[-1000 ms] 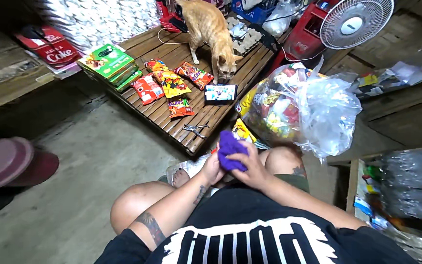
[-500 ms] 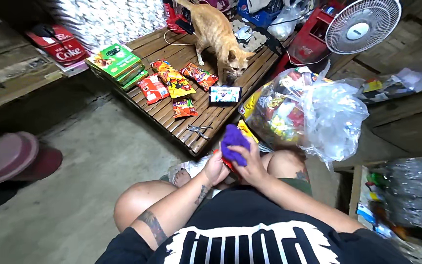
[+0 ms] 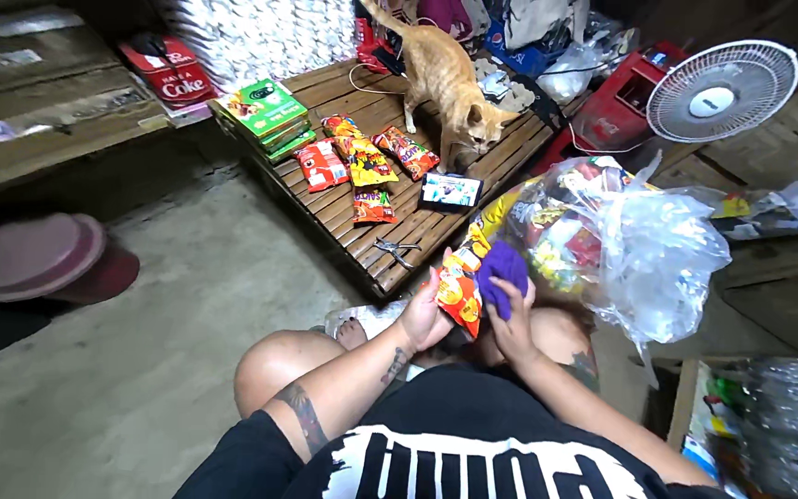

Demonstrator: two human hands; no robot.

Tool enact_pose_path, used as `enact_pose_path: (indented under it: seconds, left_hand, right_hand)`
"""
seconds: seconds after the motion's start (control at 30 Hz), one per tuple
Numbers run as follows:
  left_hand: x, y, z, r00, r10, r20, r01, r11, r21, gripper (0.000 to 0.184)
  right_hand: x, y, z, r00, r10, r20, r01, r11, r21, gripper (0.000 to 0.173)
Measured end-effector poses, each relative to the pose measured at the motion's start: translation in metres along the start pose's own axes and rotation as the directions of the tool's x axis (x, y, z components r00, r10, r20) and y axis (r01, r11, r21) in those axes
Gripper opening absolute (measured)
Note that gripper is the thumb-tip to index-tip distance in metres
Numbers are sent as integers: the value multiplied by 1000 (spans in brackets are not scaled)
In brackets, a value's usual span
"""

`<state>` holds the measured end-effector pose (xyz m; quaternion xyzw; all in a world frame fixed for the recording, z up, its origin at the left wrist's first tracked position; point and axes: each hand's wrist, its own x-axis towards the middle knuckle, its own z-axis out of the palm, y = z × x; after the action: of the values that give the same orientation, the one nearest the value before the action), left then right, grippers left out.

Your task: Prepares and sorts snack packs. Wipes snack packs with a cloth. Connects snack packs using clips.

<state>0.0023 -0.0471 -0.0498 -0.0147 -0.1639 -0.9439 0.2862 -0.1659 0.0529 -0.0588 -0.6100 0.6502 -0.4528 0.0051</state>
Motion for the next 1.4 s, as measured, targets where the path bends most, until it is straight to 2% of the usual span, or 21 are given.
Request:
enact_pose_path:
  seconds: [0.1, 0.17, 0.23, 0.3, 0.37, 0.43, 0.5, 0.57, 0.67, 0.7, 0.9, 1.03, 1.1, 1.17, 1.23, 1.3, 1.33, 1.4]
  left_hand:
    - [1, 1, -4, 998, 42, -56, -39, 998, 56, 57]
    - [-1, 0, -3, 999, 11, -49, -7, 996, 86, 58]
    - [-4, -1, 1, 999, -32, -26, 35, 994, 102, 60]
    - [-7, -2, 3, 998, -61, -3, 61, 987, 150, 62]
    - [-9, -4, 6, 997, -72, 18, 69, 986, 155, 60]
    - [-9, -5, 6, 997, -68, 22, 64, 989, 133, 60]
    - [-9, -4, 7, 999, -46, -13, 47, 991, 122, 58]
    - [-9, -1, 7, 999, -19, -50, 26, 992, 125, 57]
    - [-8, 3, 6, 997, 26, -78, -11, 981, 194, 57]
    - [-8, 4, 7, 994, 29, -110, -6, 979, 204, 57]
    - [-9, 5, 9, 993, 6, -121, 21, 976, 215, 56]
    - [-11, 3, 9, 998, -28, -62, 41, 977, 212, 56]
    - [-12, 2, 10, 999, -52, 11, 49, 982, 182, 57]
    - [-14, 1, 7, 989, -79, 121, 56, 981, 186, 60]
    - [-16, 1, 8, 983, -103, 152, 79, 984, 160, 59]
    - [-16, 1, 8, 980, -106, 170, 87, 989, 118, 59]
    - [-15, 0, 8, 981, -103, 162, 89, 992, 92, 57]
    - [-14, 1, 7, 988, -97, 123, 89, 994, 70, 57]
  right_hand:
    - [-4, -9, 6, 970, -231, 74, 226, 972, 71, 28]
    - [6, -8, 3, 956, -282, 84, 273, 957, 103, 26]
    - [18, -7, -2, 981, -172, 93, 164, 983, 85, 26]
    - [29, -5, -5, 996, 31, 81, -34, 998, 44, 35]
    - [41, -3, -8, 965, 245, 90, -246, 969, -9, 42]
    - [42, -6, -9, 951, 299, 80, -298, 954, -15, 43]
    - [31, -17, -6, 973, 218, 79, -220, 975, 19, 41]
    - [17, -30, -2, 994, 63, 88, -69, 995, 68, 35]
    - [7, -40, 3, 964, -202, 175, 195, 979, 59, 25]
    - [6, -41, 4, 949, -248, 193, 244, 969, 47, 25]
    - [4, -42, 3, 933, -269, 238, 274, 962, 12, 35]
    - [11, -42, -2, 937, -279, 211, 288, 957, -15, 25]
    - [20, -38, -5, 955, -256, 148, 262, 965, -27, 21]
    - [30, -26, -8, 985, -166, 37, 167, 986, -29, 24]
    - [43, -15, -11, 999, 8, -45, -10, 999, -45, 35]
    - [53, -12, -15, 979, 201, -20, -201, 978, -58, 46]
    - [52, -14, -15, 973, 229, -2, -229, 972, -53, 48]
    - [39, -29, -8, 991, 133, 20, -132, 991, -34, 42]
